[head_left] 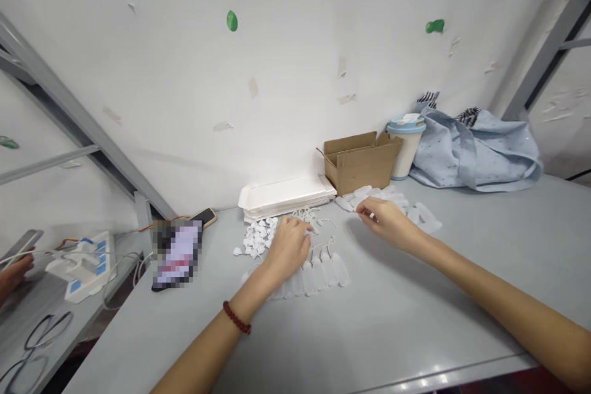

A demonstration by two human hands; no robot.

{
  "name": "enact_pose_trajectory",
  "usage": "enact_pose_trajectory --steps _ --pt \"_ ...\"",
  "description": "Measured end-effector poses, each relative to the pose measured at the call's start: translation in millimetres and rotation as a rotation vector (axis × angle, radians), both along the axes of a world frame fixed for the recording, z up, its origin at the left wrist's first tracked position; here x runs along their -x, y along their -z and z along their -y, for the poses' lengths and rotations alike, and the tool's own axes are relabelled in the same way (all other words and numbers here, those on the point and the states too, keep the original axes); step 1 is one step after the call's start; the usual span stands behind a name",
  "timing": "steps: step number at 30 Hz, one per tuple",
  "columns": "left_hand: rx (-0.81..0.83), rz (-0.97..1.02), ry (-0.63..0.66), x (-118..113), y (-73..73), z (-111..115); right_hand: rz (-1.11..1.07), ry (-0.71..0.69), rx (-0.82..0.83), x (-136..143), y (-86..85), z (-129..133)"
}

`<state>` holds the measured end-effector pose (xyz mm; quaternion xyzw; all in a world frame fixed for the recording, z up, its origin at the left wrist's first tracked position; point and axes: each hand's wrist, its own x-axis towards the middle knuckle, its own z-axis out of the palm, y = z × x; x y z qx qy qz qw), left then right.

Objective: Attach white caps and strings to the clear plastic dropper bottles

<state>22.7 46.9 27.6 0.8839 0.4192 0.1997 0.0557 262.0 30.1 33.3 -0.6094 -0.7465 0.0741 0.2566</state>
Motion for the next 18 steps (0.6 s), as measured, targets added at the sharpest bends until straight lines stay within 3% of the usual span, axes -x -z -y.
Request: enact_pose_trajectory --steps 4,6,11,18 --pt "-0.057 -0.145 0.102 -14 -1.8 -20 0.440 0.147 0.169 -13 -10.1 3" --pt "-0.071 -0.190 0.116 -21 -0.9 -26 0.562 0.173 0.247 -19 -13.1 6" --pt "-0.068 -0.134 0.081 -26 -4.2 -29 0.630 0.218 0.283 -27 -16.7 12" --pt "0.006 0.220 -0.074 -10 -27.5 -10 0.567 0.240 0.322 -30 -16.1 14"
